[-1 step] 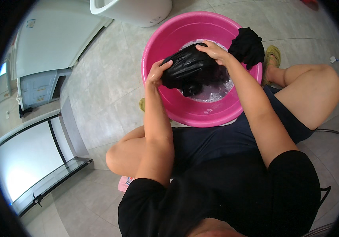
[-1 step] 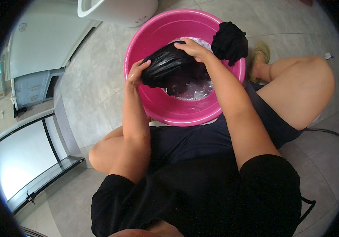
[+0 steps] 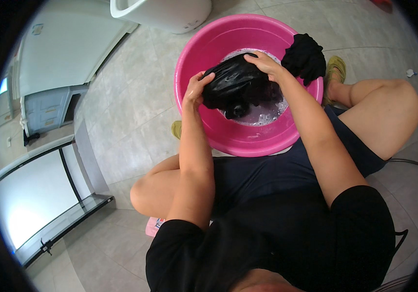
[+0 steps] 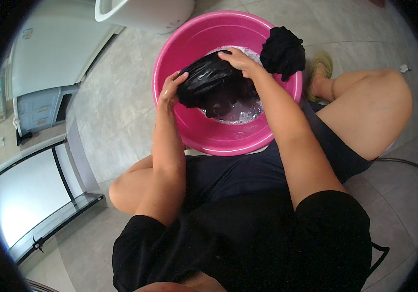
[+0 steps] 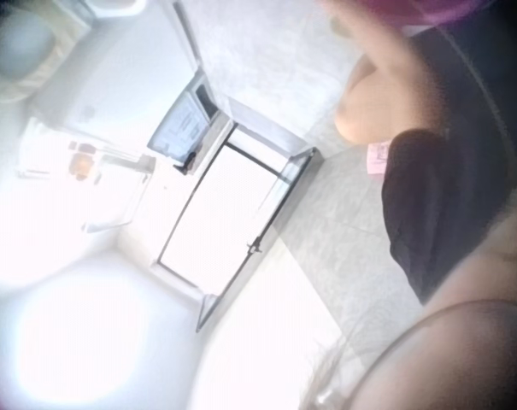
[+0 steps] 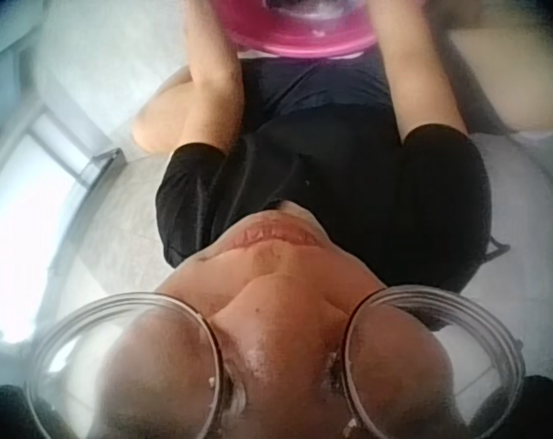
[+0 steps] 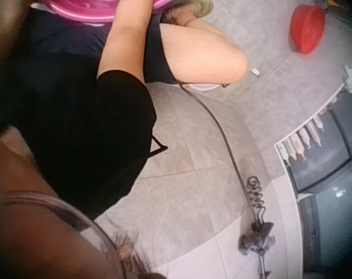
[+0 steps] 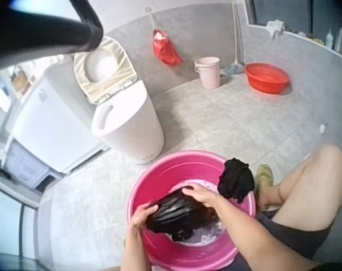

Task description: The person washes black clothes by hand in a pink basin filled with soapy water, rubbing the fabric against itself and wringing it out.

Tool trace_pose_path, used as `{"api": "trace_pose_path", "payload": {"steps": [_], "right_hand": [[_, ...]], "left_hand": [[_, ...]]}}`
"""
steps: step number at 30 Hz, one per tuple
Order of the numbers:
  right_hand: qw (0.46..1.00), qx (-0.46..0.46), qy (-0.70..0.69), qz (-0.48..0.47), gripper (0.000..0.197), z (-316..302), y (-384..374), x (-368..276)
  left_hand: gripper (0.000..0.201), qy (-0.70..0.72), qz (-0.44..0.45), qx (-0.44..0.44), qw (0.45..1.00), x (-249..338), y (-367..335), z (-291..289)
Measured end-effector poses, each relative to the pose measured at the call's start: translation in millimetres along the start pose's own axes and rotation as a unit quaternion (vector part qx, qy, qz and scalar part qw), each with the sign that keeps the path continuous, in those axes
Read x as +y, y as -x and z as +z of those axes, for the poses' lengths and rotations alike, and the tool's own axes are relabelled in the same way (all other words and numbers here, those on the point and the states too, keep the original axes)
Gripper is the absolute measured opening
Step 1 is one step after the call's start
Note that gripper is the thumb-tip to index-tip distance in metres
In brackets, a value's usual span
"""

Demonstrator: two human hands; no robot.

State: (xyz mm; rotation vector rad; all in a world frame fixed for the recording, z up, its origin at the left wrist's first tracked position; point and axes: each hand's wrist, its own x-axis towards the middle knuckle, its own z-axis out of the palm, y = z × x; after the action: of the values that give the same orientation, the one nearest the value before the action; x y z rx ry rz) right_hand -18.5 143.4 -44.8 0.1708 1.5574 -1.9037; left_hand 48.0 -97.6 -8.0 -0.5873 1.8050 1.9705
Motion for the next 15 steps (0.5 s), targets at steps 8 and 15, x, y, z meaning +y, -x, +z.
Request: {"api": "trace_pose_path", "payload": {"steps": [8,15], "right_hand": [[0.825,0.346,0.426,0.136,0.075,-29,6,115],[0.765,0.153,0.611,0.133,0.053,-33,20,111]], "left_hand": [[0.078,-0.630,0.090,0.029,0.770,-97,-42,42],[0.046,-0.534,-0.215,-0.303,0.760,-76,-41,62]]}}
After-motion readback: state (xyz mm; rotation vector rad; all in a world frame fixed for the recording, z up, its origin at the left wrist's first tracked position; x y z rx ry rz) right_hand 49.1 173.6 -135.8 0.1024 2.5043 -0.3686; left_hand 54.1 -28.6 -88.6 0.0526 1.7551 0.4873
